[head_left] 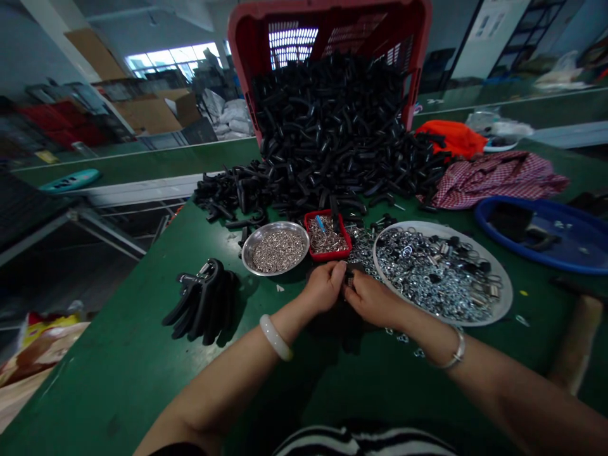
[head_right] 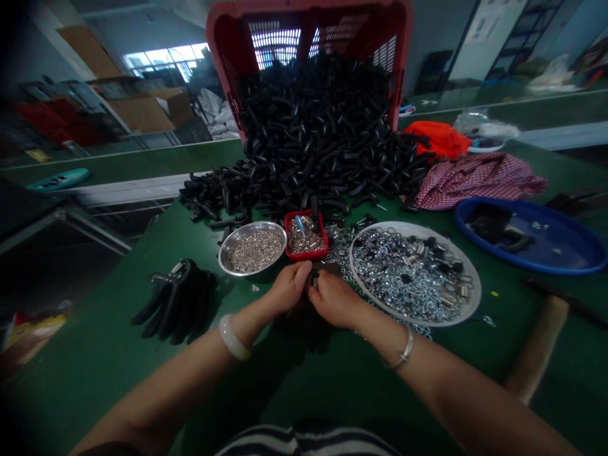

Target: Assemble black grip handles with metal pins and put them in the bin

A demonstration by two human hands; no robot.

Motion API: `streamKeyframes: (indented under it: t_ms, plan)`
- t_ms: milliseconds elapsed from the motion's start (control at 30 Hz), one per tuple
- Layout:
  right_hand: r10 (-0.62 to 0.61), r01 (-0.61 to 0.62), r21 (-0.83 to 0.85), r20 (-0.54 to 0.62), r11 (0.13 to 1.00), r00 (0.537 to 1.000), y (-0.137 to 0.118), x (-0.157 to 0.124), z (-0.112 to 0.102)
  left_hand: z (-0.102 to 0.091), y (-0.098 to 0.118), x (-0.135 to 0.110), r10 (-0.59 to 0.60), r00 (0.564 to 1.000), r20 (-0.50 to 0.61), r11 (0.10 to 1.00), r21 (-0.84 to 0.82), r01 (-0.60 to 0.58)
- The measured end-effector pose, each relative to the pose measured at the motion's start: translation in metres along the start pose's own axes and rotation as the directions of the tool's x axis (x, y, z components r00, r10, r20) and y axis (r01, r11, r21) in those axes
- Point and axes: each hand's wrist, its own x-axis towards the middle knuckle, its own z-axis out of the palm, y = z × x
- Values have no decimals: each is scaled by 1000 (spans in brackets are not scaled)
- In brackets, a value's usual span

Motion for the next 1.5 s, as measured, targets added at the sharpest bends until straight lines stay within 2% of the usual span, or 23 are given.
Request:
streamKeyframes:
  t_ms: [67,133,200,267,333,367,400,433,500,533,567,600,633,700,767,867,1033,1100,1167,1233,1267,1367,1500]
  plan:
    - [79,-95,249,74,964,994,8,11,8,-4,-3,6,-27,999,22,995,101,24]
    - [165,-194,509,102,839,981,13,22,14,-8,-3,7,-38,999,32,972,233,30]
    - [216,-182,715,44,676,975,16,30,20,-9,0,4,23,1000,22,920,391,-30]
    - [248,-136,834,-1,535,969,17,33,23,-6,1,-1,94,996,5,851,518,-83]
    - [250,-124,872,2,474,968,18,32,23,-2,-2,-4,101,995,-26,812,580,-67]
    - [241,-139,859,18,493,970,19,31,20,0,-4,-5,88,995,-39,807,589,-48]
    - [210,-168,817,59,551,976,22,31,15,0,-7,-5,81,996,-43,806,590,-40]
    - [177,-206,733,118,649,977,25,33,8,-1,-11,-5,86,996,-33,808,587,-50]
    - [175,-231,416,169,879,970,32,41,-11,-5,-15,-3,126,992,27,803,585,-118]
    - [178,-198,202,111,959,978,34,48,-22,-8,-15,-1,152,986,67,795,585,-163]
    - [146,-146,-25,4,989,989,34,58,-32,-9,-15,1,180,977,112,783,585,-211]
    - [73,-91,-235,-87,968,994,32,69,-40,-10,-14,3,206,966,154,768,586,-257]
    - [-3,-44,-399,-117,916,993,28,81,-46,-10,-13,6,228,954,194,752,587,-299]
    - [-54,18,-572,-46,820,998,17,104,-50,-8,-11,12,247,930,274,721,589,-365]
    - [-11,24,-609,26,793,1000,7,123,-45,-5,-12,17,240,908,343,698,589,-407]
    - [0,15,-610,25,793,1000,3,139,-36,-3,-18,18,246,893,377,697,571,-433]
    - [-69,47,-539,-20,841,997,23,139,-37,-11,-20,11,287,891,351,745,503,-438]
    - [-92,54,-497,-50,866,995,32,137,-40,-21,-16,14,270,921,281,772,508,-382]
    - [-104,58,-456,-77,888,992,38,135,-41,-32,-13,24,190,974,126,786,575,-227]
    - [-109,58,-419,-98,906,989,40,133,-41,-42,-10,40,79,997,-16,735,676,-48]
    - [-112,60,-402,-106,914,988,41,133,-40,-46,-9,50,32,999,-37,684,730,5]
    - [-121,68,-354,-130,933,984,42,130,-40,-49,-7,76,-97,995,23,544,839,34]
    - [-125,76,-302,-145,950,981,44,126,-38,-42,-6,94,-161,985,56,510,859,34]
